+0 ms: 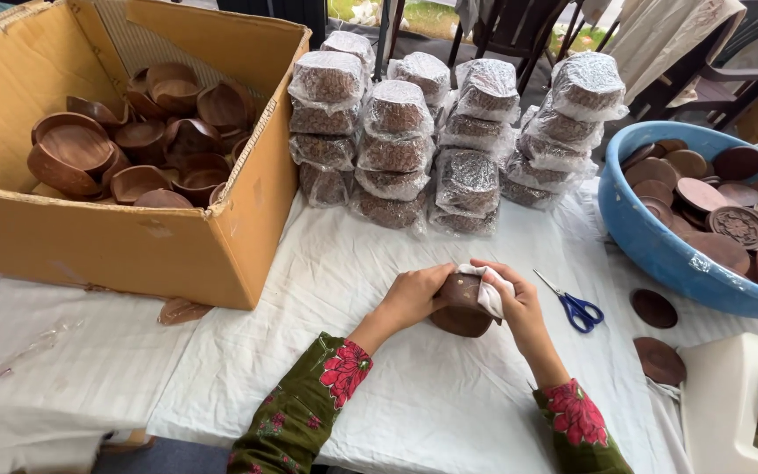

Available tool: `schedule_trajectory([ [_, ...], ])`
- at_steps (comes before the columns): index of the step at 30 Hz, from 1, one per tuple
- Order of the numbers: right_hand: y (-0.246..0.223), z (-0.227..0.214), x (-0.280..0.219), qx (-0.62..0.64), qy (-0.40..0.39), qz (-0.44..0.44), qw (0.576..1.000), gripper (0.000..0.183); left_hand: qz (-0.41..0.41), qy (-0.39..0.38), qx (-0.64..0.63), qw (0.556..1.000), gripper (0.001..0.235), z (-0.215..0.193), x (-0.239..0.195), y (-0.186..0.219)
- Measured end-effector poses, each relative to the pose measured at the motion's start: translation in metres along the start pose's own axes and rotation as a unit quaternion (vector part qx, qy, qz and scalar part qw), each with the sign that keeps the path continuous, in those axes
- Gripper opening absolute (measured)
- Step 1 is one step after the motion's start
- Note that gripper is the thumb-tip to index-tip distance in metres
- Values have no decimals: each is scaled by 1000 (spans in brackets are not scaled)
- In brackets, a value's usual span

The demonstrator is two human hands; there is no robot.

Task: The person wipes a small wooden bowl with a white cloth, then picks up several round wooden discs from a blue basin and wipes them individually. The cleaned items are placed on the table next to stacks of wrapped wooden products.

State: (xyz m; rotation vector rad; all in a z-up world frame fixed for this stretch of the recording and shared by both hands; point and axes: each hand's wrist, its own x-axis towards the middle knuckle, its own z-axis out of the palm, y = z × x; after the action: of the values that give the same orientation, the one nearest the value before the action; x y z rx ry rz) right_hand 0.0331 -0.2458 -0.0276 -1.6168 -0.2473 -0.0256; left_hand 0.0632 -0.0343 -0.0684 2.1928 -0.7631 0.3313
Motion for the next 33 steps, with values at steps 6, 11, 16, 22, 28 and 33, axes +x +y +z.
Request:
schedule_trajectory([
  [6, 26, -10, 3, 78, 45, 43, 995, 32, -14, -14, -6, 1000, 40, -7, 1, 5],
  [11, 32, -10, 7, 169, 88, 72, 979, 33, -15, -19, -21, 999, 41, -16, 3, 9],
  [16, 8, 0, -2, 230, 70, 225, 944, 46, 2, -14, -15, 1000, 46, -6, 2, -6],
  [22, -49, 41, -28, -249, 48, -74, 965, 48, -5, -34, -24, 999, 48, -12, 0, 1],
  [28, -43, 46, -22, -504, 55, -398, 764, 60, -11, -3, -59, 998, 64, -8, 1, 1],
  [33, -26, 14, -13, -504, 52, -401, 763, 51, -139, -119, -33, 983, 55, -6, 7, 10],
])
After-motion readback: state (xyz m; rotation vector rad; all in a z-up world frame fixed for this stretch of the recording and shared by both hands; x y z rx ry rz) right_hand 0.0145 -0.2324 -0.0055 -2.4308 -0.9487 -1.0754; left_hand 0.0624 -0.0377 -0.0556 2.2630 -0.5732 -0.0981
